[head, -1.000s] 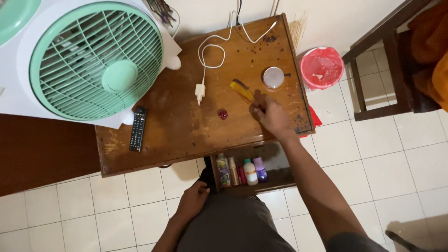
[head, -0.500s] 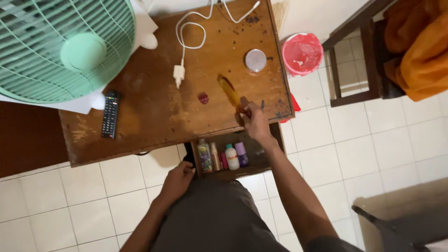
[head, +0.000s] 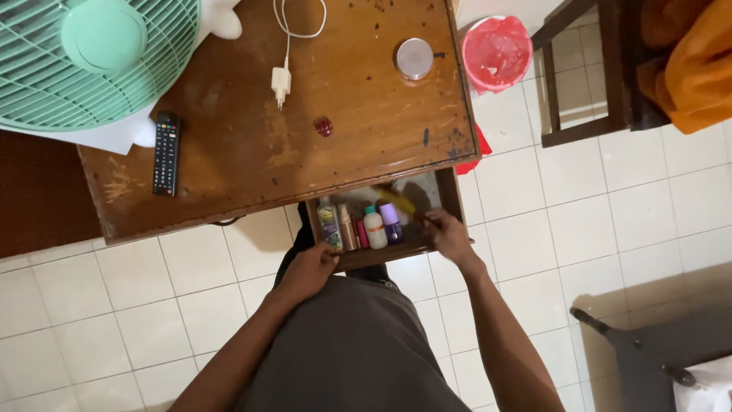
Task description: Cleaning a desk and a fan with a cloth.
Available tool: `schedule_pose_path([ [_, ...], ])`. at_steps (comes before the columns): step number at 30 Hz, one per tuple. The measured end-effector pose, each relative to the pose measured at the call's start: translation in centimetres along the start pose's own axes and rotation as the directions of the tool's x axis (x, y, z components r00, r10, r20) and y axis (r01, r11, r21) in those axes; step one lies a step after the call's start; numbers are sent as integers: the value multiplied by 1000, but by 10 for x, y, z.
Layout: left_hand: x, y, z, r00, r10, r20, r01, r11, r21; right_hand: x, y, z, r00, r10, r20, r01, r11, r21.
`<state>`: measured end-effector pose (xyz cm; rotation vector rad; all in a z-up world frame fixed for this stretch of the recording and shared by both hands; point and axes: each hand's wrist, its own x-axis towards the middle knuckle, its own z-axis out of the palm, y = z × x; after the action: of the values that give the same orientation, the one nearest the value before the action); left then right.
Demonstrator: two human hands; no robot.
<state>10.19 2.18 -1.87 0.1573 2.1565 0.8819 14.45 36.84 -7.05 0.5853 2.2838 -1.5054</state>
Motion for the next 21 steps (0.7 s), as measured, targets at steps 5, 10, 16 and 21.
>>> schedule_pose_path([
  [5,5,15,-12,999,18,27,-18,1000,-11,65,22,25,995,-87,46,83,993,87],
  [10,5,38,-28,997,-17,-77,7,991,-132,112,35,32,988,-73,139,65,996,62],
  [16,-8,23,-31,978,-91,-185,47,972,-232,139,117,47,984,161,-81,-122,927,355],
  [21,-13,11,-29,973,-145,-182,108,974,-201,146,88,49,942,168,-290,-61,937,345],
])
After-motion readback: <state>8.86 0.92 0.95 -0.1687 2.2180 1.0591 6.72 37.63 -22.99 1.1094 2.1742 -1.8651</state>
